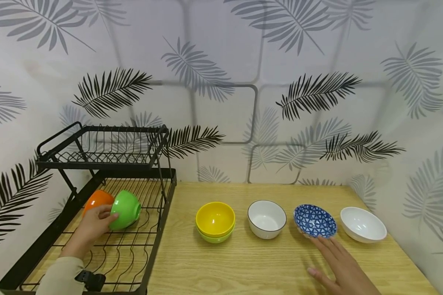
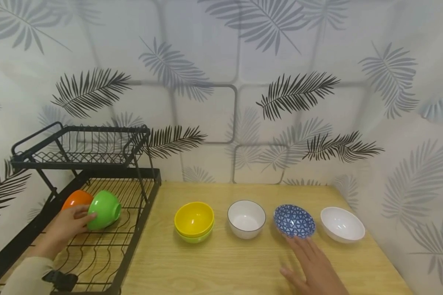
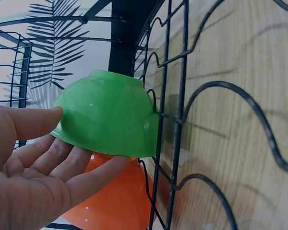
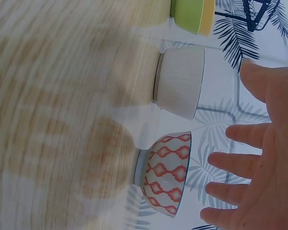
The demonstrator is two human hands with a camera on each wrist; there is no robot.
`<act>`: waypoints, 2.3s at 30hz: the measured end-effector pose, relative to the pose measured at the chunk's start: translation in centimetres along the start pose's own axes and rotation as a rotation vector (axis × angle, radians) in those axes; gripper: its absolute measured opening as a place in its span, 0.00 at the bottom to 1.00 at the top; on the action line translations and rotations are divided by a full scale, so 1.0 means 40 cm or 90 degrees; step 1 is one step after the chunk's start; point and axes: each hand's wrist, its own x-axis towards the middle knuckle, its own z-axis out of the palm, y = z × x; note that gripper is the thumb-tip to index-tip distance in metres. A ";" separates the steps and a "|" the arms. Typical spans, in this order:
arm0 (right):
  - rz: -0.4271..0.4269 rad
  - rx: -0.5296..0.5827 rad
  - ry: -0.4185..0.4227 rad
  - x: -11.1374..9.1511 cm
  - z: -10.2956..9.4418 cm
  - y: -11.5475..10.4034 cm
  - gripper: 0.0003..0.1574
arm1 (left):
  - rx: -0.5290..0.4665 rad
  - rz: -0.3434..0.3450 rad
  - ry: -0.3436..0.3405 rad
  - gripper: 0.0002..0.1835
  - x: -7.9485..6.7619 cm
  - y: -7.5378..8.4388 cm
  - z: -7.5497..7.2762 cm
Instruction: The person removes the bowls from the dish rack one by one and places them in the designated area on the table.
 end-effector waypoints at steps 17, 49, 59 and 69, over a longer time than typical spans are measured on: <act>-0.002 -0.004 -0.001 -0.007 0.012 0.014 0.42 | -0.012 -0.016 0.030 0.26 -0.002 -0.013 0.006; -0.047 -0.038 0.022 -0.003 0.015 0.018 0.42 | -0.058 0.025 0.013 0.27 -0.020 0.030 -0.022; -0.042 -0.053 0.016 0.004 0.012 0.012 0.42 | -0.067 0.025 0.029 0.27 -0.034 0.051 -0.027; -0.028 -0.046 -0.001 0.002 0.014 0.004 0.40 | -0.052 0.033 0.029 0.27 -0.039 0.062 -0.038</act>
